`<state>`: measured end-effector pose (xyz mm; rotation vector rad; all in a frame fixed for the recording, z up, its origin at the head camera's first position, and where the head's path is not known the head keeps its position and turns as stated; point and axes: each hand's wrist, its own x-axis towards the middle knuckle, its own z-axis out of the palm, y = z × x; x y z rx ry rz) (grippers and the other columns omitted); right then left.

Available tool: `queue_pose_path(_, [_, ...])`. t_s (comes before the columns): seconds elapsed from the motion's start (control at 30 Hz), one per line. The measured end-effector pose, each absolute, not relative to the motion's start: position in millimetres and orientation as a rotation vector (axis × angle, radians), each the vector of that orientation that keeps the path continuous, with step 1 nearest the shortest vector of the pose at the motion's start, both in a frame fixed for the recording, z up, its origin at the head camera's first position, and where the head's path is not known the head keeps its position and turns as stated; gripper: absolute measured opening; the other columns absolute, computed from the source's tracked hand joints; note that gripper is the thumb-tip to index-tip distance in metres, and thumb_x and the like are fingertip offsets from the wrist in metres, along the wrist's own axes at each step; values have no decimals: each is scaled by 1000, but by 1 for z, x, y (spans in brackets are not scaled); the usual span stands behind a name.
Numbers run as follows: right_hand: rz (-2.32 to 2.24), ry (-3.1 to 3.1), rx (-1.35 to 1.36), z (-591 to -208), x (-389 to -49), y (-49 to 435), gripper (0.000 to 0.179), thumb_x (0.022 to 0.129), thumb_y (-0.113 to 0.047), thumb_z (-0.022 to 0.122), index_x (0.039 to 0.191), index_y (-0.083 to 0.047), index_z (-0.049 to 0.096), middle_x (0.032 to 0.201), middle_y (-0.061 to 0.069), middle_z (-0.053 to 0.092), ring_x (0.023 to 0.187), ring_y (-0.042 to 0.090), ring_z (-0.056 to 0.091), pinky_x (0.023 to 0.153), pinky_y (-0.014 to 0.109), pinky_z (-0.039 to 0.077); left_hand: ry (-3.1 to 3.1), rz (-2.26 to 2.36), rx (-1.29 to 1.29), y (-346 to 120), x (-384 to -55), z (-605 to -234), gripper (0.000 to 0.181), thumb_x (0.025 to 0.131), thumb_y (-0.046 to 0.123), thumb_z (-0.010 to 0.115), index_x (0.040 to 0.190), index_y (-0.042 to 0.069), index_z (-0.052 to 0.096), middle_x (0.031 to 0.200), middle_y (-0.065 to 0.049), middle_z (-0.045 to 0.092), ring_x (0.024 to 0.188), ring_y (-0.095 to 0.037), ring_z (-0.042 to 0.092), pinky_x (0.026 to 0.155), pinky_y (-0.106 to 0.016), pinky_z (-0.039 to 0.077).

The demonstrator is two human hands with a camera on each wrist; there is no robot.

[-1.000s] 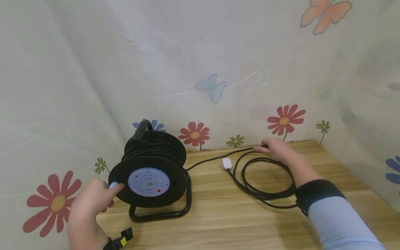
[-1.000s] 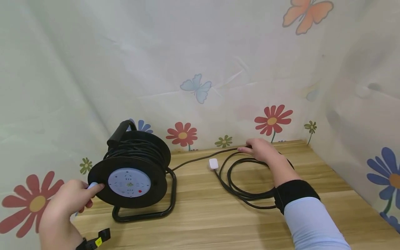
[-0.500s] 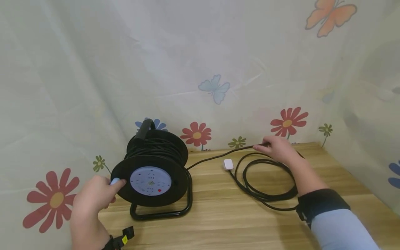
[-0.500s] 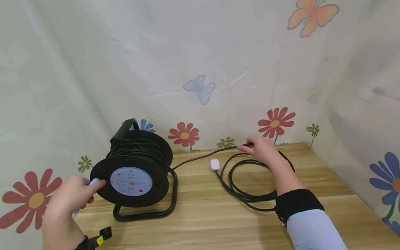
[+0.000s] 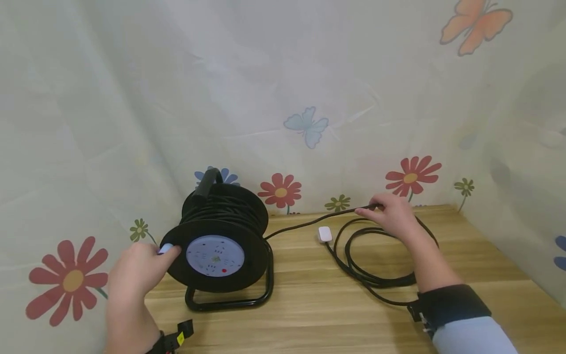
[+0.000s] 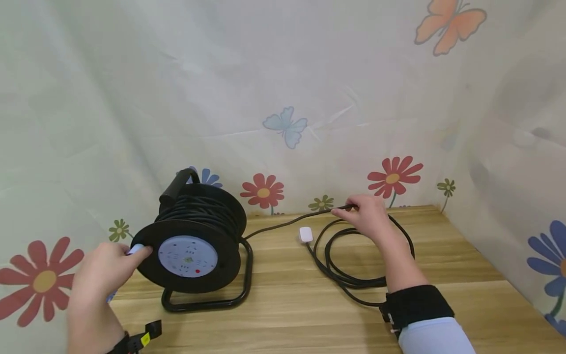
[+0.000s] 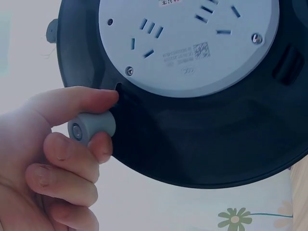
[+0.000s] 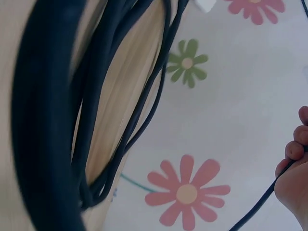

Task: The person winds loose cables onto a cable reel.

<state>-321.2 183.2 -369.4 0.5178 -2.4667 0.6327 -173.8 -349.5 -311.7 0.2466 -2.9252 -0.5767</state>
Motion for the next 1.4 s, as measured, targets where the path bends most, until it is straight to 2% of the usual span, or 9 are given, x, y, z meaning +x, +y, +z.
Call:
queue_pose_path(0.47, [686, -2137, 495, -382, -315, 159, 25, 71, -33, 84, 71, -14, 66, 54, -4, 38, 50, 16, 32, 49, 33, 27, -2803, -535, 273, -334, -174, -309, 50, 89, 51, 55, 63, 9, 51, 54, -4, 45, 52, -20, 44, 44, -31, 33])
queue_pose_path(0.8, [683, -2091, 428, -392, -318, 146, 28, 69, -35, 84, 70, -13, 67, 54, -5, 39, 51, 16, 34, 52, 34, 27, -2748, -495, 318, -322, -173, -305, 53, 90, 52, 54, 61, 8, 48, 52, -4, 41, 50, -20, 41, 43, -31, 30])
queue_pose_path(1.0, [711, -2131, 400, -394, -316, 138, 28, 70, -37, 83, 70, -14, 67, 55, -6, 42, 53, 17, 35, 60, 38, 27, -2725, -500, 304, -316, -170, -301, 56, 94, 55, 47, 62, 8, 49, 52, -4, 40, 50, -21, 40, 43, -32, 29])
queue_pose_path(1.23, [705, -2153, 394, -396, -318, 131, 31, 71, -40, 82, 72, -13, 68, 55, -5, 46, 52, 16, 37, 60, 37, 30, -2679, -502, 270, -311, -168, -298, 55, 96, 51, 44, 70, 5, 56, 54, -6, 44, 54, -23, 44, 45, -33, 34])
queue_pose_path(1.4, [736, -2207, 366, -397, -315, 126, 32, 74, -41, 80, 76, -12, 68, 60, -2, 53, 55, 16, 40, 65, 40, 32, -2591, -465, 225, -303, -169, -299, 53, 98, 47, 44, 76, 3, 61, 57, -6, 52, 59, -25, 50, 46, -34, 37])
